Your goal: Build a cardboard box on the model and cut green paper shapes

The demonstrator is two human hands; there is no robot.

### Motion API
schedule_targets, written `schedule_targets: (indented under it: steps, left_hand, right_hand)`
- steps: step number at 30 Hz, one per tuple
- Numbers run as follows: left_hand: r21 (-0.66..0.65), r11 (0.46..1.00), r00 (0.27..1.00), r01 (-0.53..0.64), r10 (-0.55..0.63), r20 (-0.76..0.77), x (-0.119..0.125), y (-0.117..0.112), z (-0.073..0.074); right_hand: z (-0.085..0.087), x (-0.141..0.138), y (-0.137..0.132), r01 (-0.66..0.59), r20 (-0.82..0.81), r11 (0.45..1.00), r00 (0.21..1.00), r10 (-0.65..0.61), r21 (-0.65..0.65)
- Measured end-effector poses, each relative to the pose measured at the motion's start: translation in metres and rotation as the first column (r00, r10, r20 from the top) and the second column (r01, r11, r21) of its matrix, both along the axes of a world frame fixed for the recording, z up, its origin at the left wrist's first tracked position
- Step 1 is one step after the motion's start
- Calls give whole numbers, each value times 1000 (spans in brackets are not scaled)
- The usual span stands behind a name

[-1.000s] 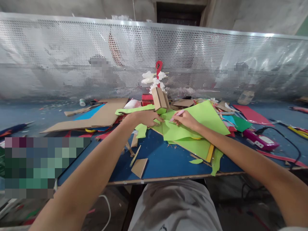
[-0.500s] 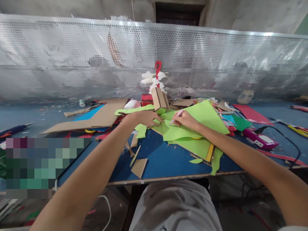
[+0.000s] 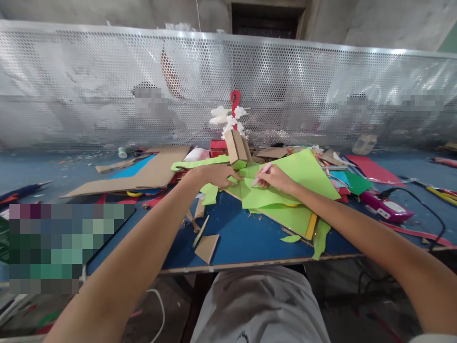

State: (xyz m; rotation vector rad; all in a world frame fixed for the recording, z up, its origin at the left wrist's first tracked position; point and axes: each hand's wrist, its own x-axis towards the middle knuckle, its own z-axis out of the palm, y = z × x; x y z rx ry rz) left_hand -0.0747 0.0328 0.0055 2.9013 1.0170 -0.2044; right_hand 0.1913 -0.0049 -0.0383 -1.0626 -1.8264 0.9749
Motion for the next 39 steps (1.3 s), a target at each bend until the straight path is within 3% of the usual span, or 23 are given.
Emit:
schedule_targets:
  steps: [39]
  left_hand:
    - [7,1000,1000,-16,16,-17,-1,3,-2]
  right_hand:
    - [4,1,-3,-63,72,998,995,62,14]
